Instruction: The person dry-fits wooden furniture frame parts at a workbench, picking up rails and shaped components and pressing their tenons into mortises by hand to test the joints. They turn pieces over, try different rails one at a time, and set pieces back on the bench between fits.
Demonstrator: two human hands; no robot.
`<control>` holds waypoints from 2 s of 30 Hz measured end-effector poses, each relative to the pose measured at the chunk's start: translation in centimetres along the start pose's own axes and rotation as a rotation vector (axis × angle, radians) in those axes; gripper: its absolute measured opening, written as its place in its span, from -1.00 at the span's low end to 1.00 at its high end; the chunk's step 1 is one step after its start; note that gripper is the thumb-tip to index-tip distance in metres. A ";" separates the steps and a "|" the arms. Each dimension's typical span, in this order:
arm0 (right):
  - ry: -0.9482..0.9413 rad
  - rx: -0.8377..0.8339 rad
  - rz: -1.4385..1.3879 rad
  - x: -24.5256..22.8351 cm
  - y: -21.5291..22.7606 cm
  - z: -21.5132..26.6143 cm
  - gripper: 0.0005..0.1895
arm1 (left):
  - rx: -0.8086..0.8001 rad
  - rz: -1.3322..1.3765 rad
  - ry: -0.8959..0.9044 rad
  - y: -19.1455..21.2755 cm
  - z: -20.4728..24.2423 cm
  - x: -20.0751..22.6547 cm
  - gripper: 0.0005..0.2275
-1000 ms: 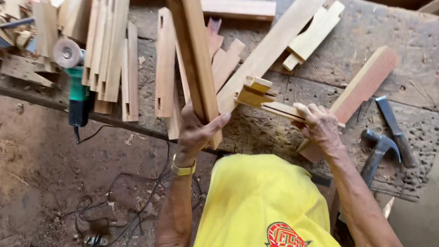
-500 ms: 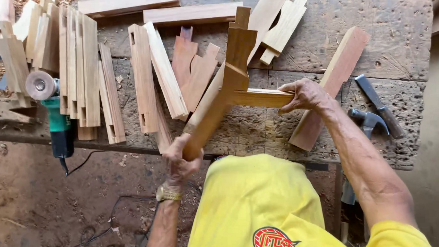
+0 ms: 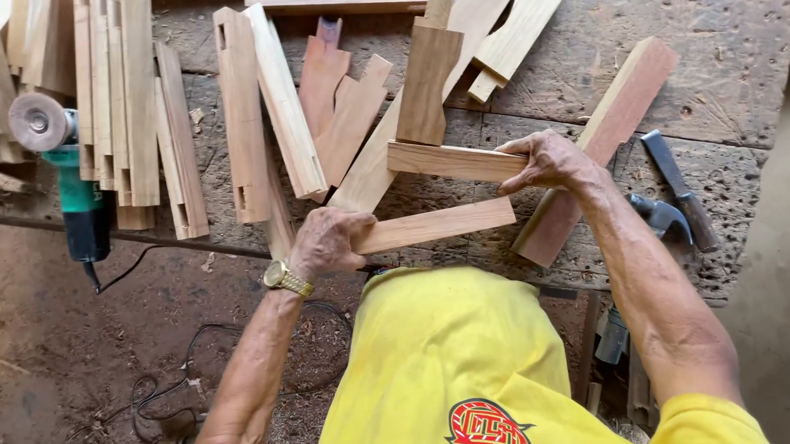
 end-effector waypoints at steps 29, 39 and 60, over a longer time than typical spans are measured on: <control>0.397 0.768 0.540 0.7 -5.6 5.2 -0.55 | 0.486 1.722 0.290 12.8 -5.7 1.1 -0.63; 0.325 0.823 0.516 1.7 -6.5 3.9 -0.30 | 0.496 1.769 0.260 12.6 -6.1 1.7 -0.63; 0.614 1.072 -0.131 -15.3 1.5 12.2 -0.21 | 0.571 1.616 0.024 14.1 -3.5 3.7 -0.34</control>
Point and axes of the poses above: each hand's wrist, its own z-axis away from the middle knuckle, its own y-axis out of the back of the hand, x = y × z, the point moved 3 cm from there along -z, towards the middle knuckle
